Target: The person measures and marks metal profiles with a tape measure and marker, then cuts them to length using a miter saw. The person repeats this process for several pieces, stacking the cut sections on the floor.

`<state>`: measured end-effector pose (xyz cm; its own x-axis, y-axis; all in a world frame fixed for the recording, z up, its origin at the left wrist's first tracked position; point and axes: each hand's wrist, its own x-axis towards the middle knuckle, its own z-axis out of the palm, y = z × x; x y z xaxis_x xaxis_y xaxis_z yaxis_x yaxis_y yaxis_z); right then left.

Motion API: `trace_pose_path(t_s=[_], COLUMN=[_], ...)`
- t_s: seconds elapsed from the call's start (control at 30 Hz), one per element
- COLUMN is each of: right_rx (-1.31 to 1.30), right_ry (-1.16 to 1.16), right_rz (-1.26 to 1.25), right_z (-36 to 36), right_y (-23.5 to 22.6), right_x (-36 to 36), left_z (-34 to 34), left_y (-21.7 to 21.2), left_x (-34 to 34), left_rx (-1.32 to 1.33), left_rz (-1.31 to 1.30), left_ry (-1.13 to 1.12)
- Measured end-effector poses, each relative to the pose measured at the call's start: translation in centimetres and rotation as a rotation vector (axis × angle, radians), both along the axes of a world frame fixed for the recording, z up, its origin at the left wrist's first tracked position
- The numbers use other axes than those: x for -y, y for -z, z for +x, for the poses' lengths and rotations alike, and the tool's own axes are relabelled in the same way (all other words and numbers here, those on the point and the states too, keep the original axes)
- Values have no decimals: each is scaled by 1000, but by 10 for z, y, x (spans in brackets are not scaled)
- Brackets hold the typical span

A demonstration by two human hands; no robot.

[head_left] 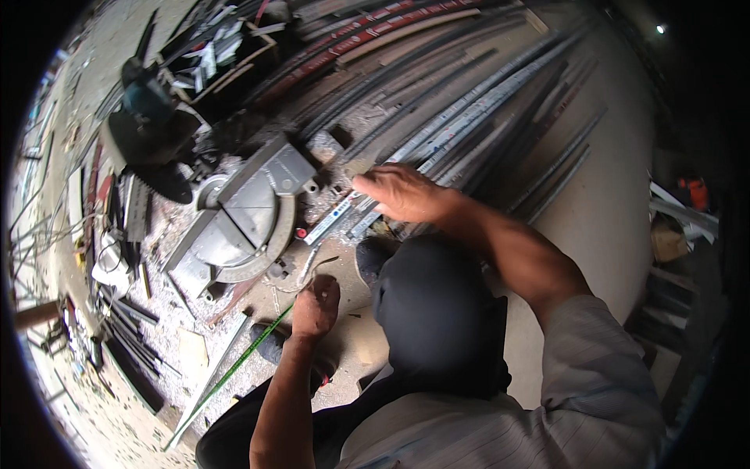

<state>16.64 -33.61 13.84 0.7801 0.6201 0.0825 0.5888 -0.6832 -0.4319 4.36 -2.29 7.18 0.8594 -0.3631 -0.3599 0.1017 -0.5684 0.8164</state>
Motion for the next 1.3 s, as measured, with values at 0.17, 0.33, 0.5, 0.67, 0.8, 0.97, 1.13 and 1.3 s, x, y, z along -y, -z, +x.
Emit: trace_pose_path(t_s=[0.17,0.33,0.5,0.67,0.8,0.97,1.13,1.3], right_rx=[-35,-135,-179,-232,-245,-143,-138,-524], right_ry=[10,-21,-114,-196,-234,-243,-243,-22], right_rz=[67,-18,26,118,195,114,70,-5], right_z=[22,22,20,14,7,-17,-22,-15], right_y=[-59,-116,-149,-158,-145,-149,-154,-181], right_x=[-23,-52,-102,-137,-173,-186,-185,-153], left_z=[30,50,59,58,50,41,39,39], left_y=[-54,-119,-163,-197,-216,-224,-202,-187], left_x=[4,10,-2,-29,-60,-64,-68,-89], left_rx=[94,-26,27,31,34,8,-37,121], left_rz=[-113,-432,-633,-540,-435,-422,-494,-193], left_ry=[-124,-275,-282,-305,-257,-206,-247,-235])
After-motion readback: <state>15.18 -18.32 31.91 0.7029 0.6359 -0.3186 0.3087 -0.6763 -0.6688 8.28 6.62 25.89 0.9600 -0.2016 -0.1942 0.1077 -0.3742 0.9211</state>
